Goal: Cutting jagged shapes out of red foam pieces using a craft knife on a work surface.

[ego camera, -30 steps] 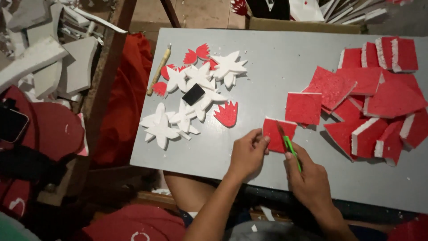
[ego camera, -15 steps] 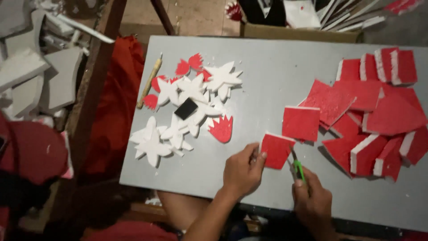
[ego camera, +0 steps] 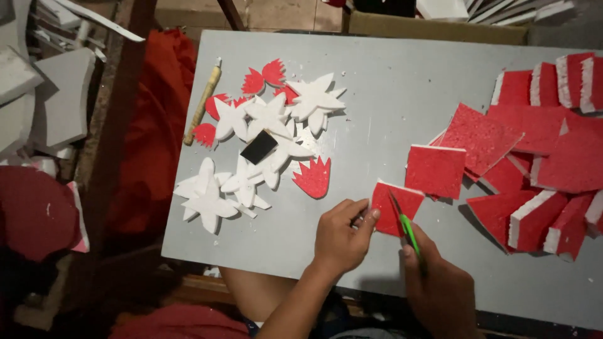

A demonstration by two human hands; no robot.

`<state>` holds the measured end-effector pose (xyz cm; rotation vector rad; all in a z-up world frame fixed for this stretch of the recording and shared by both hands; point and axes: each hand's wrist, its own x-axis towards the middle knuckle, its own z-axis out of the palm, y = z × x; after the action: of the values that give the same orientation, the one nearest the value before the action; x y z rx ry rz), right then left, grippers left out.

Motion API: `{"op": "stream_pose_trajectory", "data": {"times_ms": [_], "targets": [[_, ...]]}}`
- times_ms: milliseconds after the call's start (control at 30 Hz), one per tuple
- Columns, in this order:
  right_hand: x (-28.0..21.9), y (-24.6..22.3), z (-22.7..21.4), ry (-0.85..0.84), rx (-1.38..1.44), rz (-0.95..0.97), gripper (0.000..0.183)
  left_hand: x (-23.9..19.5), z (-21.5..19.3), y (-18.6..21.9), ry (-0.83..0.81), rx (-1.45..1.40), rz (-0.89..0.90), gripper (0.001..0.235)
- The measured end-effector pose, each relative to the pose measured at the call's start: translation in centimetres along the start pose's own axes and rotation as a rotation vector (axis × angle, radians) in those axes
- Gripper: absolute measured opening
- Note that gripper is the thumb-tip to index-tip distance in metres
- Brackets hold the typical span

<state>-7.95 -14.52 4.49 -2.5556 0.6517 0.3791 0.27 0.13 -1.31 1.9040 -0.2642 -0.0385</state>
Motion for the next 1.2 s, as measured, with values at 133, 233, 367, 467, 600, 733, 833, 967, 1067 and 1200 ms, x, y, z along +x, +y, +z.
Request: {"op": "stream_pose_trajectory", "data": {"times_ms": [133,233,367,467,600,733,833,967,1067,1200], "targets": [[0.1,1.3,1.6,0.085,-0.026,-0.233,0.058,0.3,-0.5,0.6,-0.050,0.003,-0.069,0.026],[0.1,1.3,1.8,0.239,-0.093,-0.407,0.055,0.3,-0.6,0.6,-0.062,0.011,-0.097,0.026],[0.2,1.5,1.7,0.214,-0.126,-0.489,0.054,0.2,-0.6,0.6,-0.064,0.012,-0.106,0.028],[0.4,1.6,1.9,0.270,-0.193,-0.538,0.052,0.2,-0.6,0.7,-0.063,0.007,-0.111,0.029],[0.4,1.3,1.9,0.374,-0.308,-0.618,0.046,0.2,-0.7,0.9,-0.086,0.015,-0.140,0.026],[-0.2,1.1,1.9,0.425,-0.300,-0.594,0.048,0.2,-0.7,0.9,-0.078,0.000,-0.161,0.024],[-0.9,0.5,1.5,0.379,-0.351,-0.498,0.053,0.0,-0.6,0.7,-0.074,-0.004,-0.138,0.023],[-1.9,-0.1,0.8,0.391,-0.752,-0.574,0.060,-0.2,-0.6,0.7,-0.044,0.018,-0.043,0.018],[-2.4,-0.8,0.1,0.369,-0.871,-0.590,0.060,-0.3,-0.6,0.8,-0.035,0.039,0.000,0.017],[-2.5,-1.0,-0.2,0.479,-0.966,-0.614,0.057,-0.6,-0.6,0.4,-0.012,0.041,0.088,0.015]]}}
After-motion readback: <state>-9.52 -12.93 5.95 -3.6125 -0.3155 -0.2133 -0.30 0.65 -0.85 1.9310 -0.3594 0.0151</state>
